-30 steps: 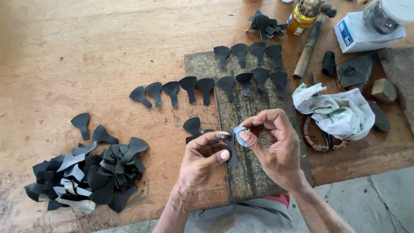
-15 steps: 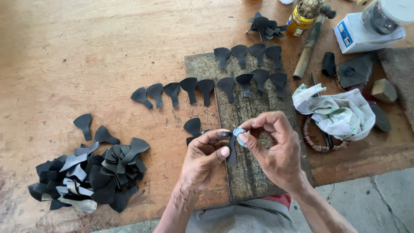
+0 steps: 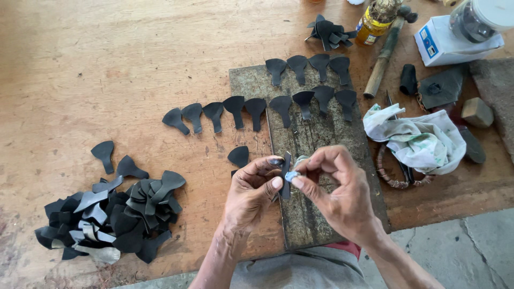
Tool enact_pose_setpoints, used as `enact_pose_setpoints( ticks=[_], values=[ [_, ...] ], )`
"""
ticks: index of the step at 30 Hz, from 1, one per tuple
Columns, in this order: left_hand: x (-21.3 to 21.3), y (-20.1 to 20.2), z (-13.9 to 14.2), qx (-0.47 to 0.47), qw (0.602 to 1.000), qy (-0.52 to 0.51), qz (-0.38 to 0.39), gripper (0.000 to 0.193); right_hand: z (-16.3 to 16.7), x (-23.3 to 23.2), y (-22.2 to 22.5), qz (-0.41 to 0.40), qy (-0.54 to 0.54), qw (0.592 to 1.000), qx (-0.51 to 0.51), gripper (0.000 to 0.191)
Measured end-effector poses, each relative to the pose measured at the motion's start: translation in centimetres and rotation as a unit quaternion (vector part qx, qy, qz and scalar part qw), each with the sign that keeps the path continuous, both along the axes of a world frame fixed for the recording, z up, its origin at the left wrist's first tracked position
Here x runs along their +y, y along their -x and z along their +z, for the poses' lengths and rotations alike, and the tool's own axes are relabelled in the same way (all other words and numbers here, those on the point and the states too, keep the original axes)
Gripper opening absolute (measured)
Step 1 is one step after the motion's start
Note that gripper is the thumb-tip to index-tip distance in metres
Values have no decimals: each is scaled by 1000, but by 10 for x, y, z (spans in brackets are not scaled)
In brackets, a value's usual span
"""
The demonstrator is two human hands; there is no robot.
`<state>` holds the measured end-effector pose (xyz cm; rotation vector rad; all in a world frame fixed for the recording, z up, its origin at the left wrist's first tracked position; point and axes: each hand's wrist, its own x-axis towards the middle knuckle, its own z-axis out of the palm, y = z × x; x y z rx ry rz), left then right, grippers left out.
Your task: The person picks black shoe upper components one at a time from a pile, presses each piece against a small blue stamp pad on the workbench, and places the marked piece into rows on the bench. The person repeats this handling cycle continuously across the episode.
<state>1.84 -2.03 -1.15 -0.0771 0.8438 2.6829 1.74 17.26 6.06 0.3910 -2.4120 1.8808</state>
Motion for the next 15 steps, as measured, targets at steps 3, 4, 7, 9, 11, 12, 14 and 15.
enact_pose_setpoints(
  ticks=[3, 4, 7, 9, 11, 12, 14, 15],
  values=[
    [-2, -1, 1, -5, 1000, 6, 9, 35, 4, 3, -5, 31, -29, 999, -10, 29],
    [-3, -1, 1, -7, 1000, 7, 10, 35, 5, 4, -5, 24, -28, 999, -12, 29],
    [-2, -1, 3, -11, 1000, 14, 9, 35, 6, 5, -2, 4, -23, 1000, -17, 30],
    [0, 0, 5, 4, 1000, 14, 11, 35, 4, 3, -1, -11, -20, 1000, -15, 31],
    [0, 1, 6, 7, 1000, 12, 19, 34, 4, 2, -2, 3, -18, 1000, -19, 29],
    [0, 2, 7, 6, 1000, 10, 28, 34, 4, 1, -5, 13, -18, 1000, -19, 28],
    [-1, 1, 7, 1, 999, 6, 43, 34, 6, 3, -9, 34, -37, 998, -36, 31],
    [-2, 2, 7, -1, 999, 4, 47, 33, 6, 3, -9, 43, -47, 997, -46, 32]
  ],
)
